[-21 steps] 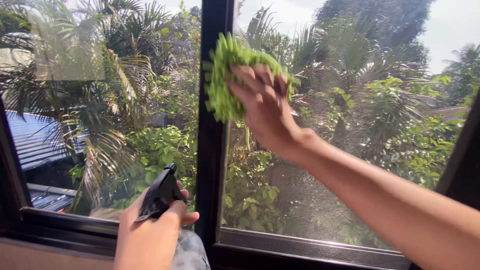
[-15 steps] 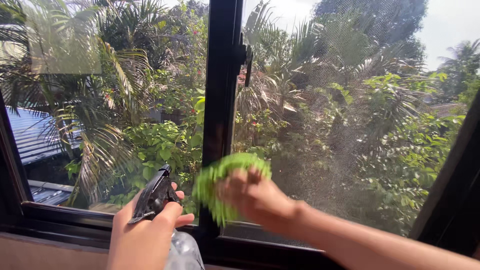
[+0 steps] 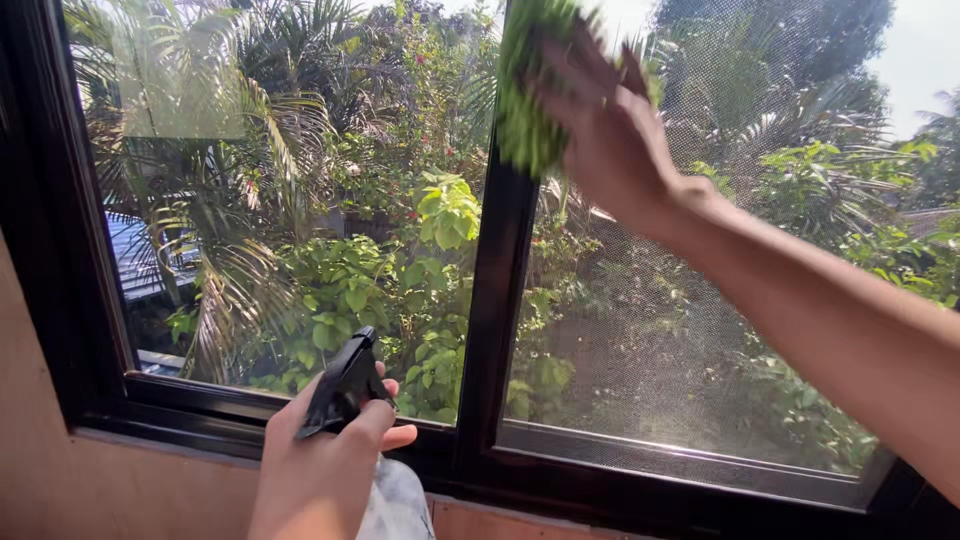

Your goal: The person cleans a window using a spray bottle and a green microfiber cloth. They repeatedly spray the glass and wipe it in sections, moving from one side of the window to the other.

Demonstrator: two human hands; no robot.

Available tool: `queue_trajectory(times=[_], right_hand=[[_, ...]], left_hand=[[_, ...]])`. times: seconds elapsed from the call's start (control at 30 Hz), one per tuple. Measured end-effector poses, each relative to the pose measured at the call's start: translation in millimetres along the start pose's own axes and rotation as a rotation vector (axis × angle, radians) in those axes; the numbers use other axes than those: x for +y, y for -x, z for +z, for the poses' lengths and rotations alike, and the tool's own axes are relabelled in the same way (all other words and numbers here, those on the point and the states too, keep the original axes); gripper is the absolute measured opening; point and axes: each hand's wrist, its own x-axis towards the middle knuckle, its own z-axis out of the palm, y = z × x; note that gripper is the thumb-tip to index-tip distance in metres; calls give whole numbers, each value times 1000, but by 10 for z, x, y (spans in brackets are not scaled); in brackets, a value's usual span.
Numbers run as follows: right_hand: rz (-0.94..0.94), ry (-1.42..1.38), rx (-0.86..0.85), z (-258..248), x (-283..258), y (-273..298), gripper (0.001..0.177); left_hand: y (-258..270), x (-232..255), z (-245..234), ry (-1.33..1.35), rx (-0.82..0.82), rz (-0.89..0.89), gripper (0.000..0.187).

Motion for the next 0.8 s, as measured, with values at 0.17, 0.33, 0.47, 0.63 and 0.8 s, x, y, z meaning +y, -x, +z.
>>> queue_trajectory(times=[0.17, 0.33, 0.47, 0.63, 0.8], right_hand=[[-7, 191, -70, 140, -322, 42, 69], [-148, 232, -355, 799, -1036, 1437, 59], [-163, -149, -536, 1204, -1537, 2539, 52], [-240, -127, -746, 1476, -1334, 3780, 50], [-354, 217, -600, 1208, -458, 5199, 77]], left_hand=[[23, -70, -43, -38, -59, 51, 33], [114, -84, -119, -119, -66, -32, 30], [144, -170, -107, -113, -67, -28, 29], [133, -337, -112, -122, -100, -28, 30], [67, -490, -277, -189, -11, -141, 38]])
